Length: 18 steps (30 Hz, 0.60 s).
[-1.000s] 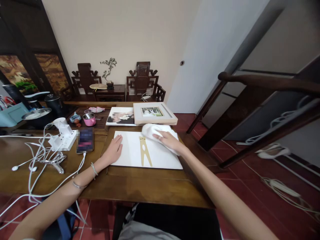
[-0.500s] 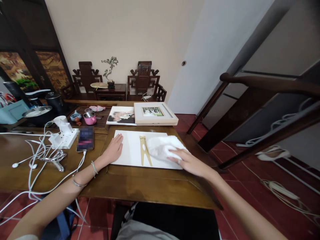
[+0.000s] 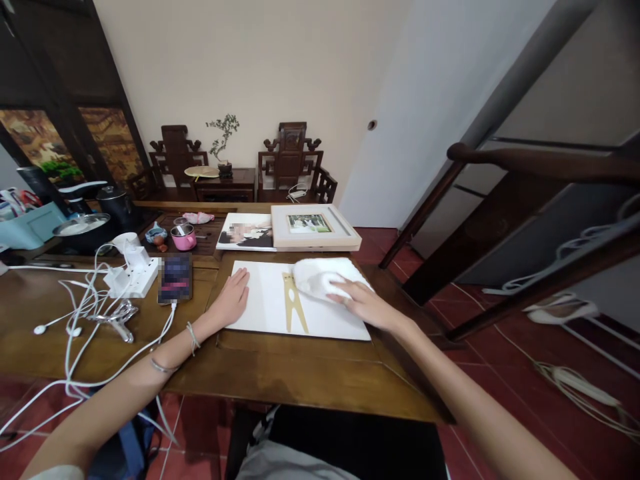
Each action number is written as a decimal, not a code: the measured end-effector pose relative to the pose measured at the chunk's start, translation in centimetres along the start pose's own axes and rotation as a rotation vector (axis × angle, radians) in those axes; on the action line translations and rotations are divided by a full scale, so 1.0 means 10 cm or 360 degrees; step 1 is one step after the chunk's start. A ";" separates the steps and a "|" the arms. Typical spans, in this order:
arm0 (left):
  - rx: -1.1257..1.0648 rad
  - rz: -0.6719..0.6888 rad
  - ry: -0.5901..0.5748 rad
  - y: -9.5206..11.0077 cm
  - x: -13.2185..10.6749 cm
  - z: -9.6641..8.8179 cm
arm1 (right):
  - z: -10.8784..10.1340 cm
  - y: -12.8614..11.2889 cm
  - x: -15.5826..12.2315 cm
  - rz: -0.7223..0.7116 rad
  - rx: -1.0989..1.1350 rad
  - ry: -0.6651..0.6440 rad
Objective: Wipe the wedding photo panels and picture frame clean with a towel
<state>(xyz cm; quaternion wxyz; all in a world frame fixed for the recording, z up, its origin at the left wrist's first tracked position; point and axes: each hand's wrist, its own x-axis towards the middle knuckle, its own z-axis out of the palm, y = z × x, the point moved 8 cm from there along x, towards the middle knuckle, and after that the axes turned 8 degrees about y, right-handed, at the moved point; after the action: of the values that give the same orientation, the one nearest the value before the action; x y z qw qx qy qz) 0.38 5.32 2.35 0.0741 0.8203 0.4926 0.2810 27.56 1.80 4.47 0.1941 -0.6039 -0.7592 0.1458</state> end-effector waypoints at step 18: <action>0.0002 0.0018 -0.0060 0.01 0.00 0.00 | -0.02 -0.10 0.14 -0.0146 -0.0080 -0.0028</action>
<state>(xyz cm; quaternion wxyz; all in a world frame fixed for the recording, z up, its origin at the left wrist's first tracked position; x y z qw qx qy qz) 0.49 5.32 2.38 0.0812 0.8283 0.4865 0.2656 26.47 2.96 5.26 0.1786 -0.5719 -0.7912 0.1228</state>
